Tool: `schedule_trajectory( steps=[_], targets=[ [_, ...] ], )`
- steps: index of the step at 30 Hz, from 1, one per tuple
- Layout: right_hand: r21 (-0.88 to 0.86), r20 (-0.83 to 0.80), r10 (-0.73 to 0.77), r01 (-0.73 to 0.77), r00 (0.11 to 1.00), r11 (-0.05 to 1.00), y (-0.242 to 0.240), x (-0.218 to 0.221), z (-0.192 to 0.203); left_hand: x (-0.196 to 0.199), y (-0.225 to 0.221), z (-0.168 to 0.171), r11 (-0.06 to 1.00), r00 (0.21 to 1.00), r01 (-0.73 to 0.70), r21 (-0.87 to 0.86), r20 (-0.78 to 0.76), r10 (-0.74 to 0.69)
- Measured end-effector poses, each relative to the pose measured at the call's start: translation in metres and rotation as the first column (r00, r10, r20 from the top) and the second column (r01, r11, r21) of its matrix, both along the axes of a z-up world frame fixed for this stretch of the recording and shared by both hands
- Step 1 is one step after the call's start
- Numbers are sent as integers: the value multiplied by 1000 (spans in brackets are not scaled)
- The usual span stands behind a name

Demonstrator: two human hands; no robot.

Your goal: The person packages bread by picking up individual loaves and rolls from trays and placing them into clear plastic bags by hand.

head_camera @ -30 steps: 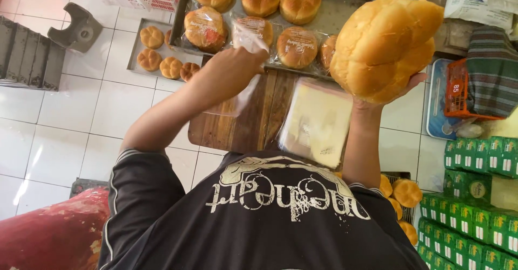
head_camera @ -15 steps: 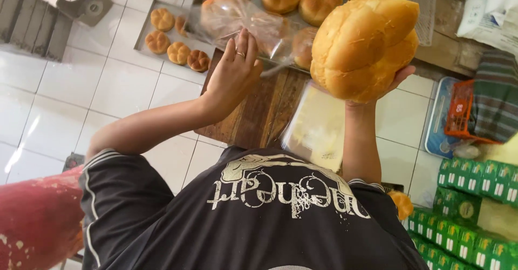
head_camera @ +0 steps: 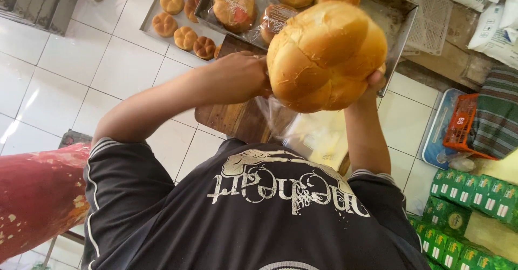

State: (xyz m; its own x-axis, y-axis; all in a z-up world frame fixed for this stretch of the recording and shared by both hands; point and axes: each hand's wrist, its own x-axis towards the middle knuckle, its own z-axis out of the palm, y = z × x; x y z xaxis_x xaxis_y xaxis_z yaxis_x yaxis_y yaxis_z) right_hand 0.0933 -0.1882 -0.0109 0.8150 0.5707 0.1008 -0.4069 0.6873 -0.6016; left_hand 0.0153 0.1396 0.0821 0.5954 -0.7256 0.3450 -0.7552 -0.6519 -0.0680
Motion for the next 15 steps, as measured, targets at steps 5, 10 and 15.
schedule_trajectory(
  steps=[5,10,15],
  targets=[
    [-26,52,73,-71,996,997,-6,-24,8,25,8,54,863,546,214,-457,-677,-494],
    [-206,175,267,-230,948,951,3,-26,47,36,3,49,865,479,199,-461,-724,-496],
    [-878,453,517,263,727,400,-33,-25,9,39,-21,43,850,448,356,-389,-727,-520]
  ],
)
